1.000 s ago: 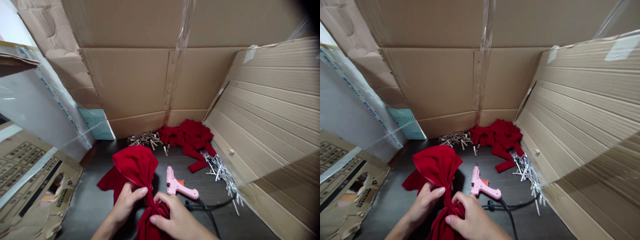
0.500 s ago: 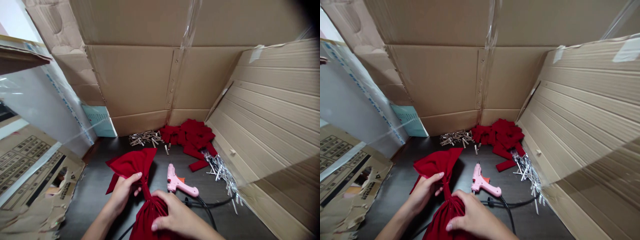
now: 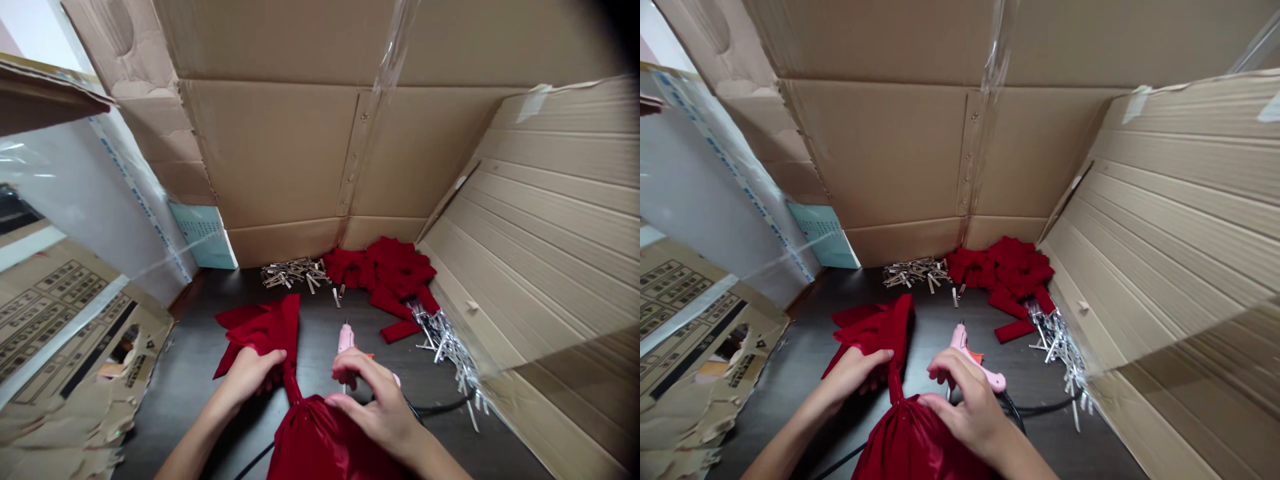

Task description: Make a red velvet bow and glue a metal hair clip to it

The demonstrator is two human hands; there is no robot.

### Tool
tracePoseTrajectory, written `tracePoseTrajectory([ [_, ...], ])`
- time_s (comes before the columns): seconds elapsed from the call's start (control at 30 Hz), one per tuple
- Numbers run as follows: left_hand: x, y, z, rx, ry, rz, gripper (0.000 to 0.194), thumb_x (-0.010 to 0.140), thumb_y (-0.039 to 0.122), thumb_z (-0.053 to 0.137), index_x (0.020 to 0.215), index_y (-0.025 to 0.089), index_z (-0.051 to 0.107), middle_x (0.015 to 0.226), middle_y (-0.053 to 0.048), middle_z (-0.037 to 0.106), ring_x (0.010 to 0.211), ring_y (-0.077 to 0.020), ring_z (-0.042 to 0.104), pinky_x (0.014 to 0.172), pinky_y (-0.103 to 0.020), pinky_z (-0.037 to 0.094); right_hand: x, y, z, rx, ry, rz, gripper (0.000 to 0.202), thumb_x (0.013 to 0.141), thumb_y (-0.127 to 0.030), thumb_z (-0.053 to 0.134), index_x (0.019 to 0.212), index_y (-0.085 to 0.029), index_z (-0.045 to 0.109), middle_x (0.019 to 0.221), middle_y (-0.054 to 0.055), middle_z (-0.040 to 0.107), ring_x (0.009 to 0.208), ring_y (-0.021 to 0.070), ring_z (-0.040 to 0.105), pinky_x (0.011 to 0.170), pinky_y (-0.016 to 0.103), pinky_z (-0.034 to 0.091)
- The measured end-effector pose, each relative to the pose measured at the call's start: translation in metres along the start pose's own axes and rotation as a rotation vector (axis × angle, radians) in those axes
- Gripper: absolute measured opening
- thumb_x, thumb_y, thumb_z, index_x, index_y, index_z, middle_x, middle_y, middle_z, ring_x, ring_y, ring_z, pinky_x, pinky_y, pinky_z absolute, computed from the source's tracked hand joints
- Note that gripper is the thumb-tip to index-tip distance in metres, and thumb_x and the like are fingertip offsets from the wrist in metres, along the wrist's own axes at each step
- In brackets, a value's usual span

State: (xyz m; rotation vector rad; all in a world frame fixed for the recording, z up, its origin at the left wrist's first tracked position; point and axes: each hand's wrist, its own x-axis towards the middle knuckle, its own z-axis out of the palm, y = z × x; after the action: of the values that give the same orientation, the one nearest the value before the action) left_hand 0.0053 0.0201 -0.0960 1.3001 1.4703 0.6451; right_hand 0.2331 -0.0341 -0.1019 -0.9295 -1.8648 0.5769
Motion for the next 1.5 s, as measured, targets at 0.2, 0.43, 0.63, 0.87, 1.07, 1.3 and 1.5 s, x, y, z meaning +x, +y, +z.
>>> tracePoseTrajectory([
  [0.2,0.001,0.0,-0.008,0.289,0.023,-0.051,0.046,0.075,0.06,0.053,0.057,0.017,0.053,0.038,0.001,0.051,0.029,-0.0132,0.042,0.033,-0.023,0.025,-0.001,0.006,-0.015,-0.164,0.106,-0.248,0.015,0.084,-0.026,0.07,0.084,-0.02,0.056,0.072,0.004,0.061,0.067,0.0177,0.056,0.064,0.032,0.043],
  [0.43,0.0,-0.002,-0.007,0.459,0.038,-0.025,0.058,0.077,0.071,0.044,0.05,0.019,0.05,0.037,-0.002,0.05,0.033,-0.0165,0.046,0.041,-0.026,0.029,-0.007,-0.007,-0.029,-0.184,0.013,0.122,0.032,0.082,-0.036,0.069,0.06,-0.018,0.053,0.06,0.002,0.057,0.059,0.0158,0.052,0.058,0.028,0.038],
  [0.63,0.002,-0.002,-0.009,0.549,0.002,-0.007,0.063,0.078,0.073,0.04,0.042,0.021,0.042,0.039,-0.005,0.052,0.036,-0.0182,0.049,0.044,-0.026,0.028,-0.054,0.008,-0.099,-0.467,-0.528,0.929,0.034,0.045,-0.03,0.088,0.066,-0.018,0.065,0.078,0.004,0.064,0.074,0.0221,0.057,0.058,0.026,0.037],
  [0.87,0.003,0.001,-0.008,0.624,0.015,-0.007,0.066,0.077,0.076,0.039,0.04,0.021,0.043,0.04,-0.005,0.053,0.039,-0.0197,0.05,0.049,-0.027,0.03,-0.06,0.049,-0.137,-0.662,-0.679,1.148,0.033,0.041,-0.03,0.087,0.06,-0.017,0.063,0.074,0.007,0.068,0.072,0.0274,0.066,0.062,0.032,0.045],
  [1.07,0.003,0.003,-0.007,0.685,0.023,-0.024,0.068,0.079,0.076,0.036,0.039,0.021,0.042,0.039,-0.006,0.052,0.041,-0.0218,0.052,0.051,-0.029,0.032,-0.031,0.046,-0.124,-0.779,-0.746,1.038,0.04,0.029,-0.021,0.088,0.045,-0.02,0.051,0.077,0.01,0.071,0.088,0.0376,0.068,0.076,0.039,0.049],
  [1.3,0.006,0.001,-0.007,0.699,0.031,-0.01,0.067,0.079,0.076,0.035,0.04,0.021,0.043,0.042,-0.007,0.055,0.042,-0.0215,0.053,0.052,-0.029,0.031,-0.031,0.039,-0.124,-0.73,-0.594,1.024,0.055,0.02,-0.017,0.087,0.034,-0.024,0.034,0.066,0.01,0.068,0.084,0.0383,0.068,0.076,0.042,0.05],
  [1.5,0.005,-0.001,-0.006,0.693,0.042,-0.001,0.065,0.079,0.074,0.037,0.04,0.022,0.04,0.042,-0.006,0.054,0.041,-0.0211,0.052,0.051,-0.029,0.029,-0.031,0.038,-0.125,-0.739,-0.628,1.031,0.054,0.023,-0.018,0.089,0.034,-0.023,0.037,0.067,0.01,0.068,0.081,0.0378,0.068,0.074,0.042,0.049],
])
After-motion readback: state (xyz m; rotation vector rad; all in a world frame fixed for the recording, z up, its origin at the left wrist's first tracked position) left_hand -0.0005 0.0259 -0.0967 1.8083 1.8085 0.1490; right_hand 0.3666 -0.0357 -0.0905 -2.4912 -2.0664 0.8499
